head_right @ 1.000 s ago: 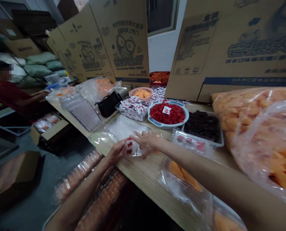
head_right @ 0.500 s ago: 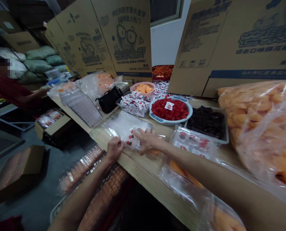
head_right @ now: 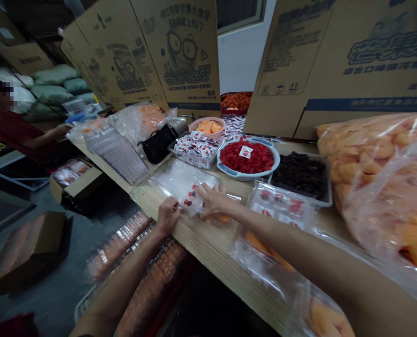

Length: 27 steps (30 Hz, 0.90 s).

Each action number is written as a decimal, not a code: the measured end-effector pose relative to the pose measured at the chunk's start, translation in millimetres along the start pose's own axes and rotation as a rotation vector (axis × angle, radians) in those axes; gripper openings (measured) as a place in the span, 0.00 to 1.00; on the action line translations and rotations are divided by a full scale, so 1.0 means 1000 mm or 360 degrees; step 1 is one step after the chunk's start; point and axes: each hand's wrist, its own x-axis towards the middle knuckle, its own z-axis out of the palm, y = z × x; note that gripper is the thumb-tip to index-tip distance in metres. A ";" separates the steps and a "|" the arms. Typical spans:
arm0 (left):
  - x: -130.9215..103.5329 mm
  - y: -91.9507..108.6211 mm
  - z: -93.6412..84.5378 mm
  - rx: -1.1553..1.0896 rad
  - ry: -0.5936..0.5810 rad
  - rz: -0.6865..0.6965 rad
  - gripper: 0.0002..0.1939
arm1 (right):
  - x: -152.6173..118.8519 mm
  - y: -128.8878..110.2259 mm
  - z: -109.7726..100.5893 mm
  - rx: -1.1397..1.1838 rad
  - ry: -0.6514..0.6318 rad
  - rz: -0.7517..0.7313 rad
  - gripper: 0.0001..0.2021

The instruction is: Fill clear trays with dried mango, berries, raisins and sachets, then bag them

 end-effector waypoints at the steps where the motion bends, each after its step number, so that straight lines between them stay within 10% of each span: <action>1: -0.001 0.002 -0.001 -0.0011 0.0014 0.0006 0.10 | 0.000 -0.001 0.000 0.0003 -0.0004 0.0028 0.58; 21: 0.030 0.027 0.008 -0.0031 -0.0192 0.0201 0.09 | 0.004 -0.050 0.004 -0.0137 0.0296 0.0153 0.59; 27: 0.010 0.016 0.021 -0.0206 -0.0076 0.0173 0.13 | -0.006 -0.043 -0.009 -0.0105 0.0073 0.0085 0.60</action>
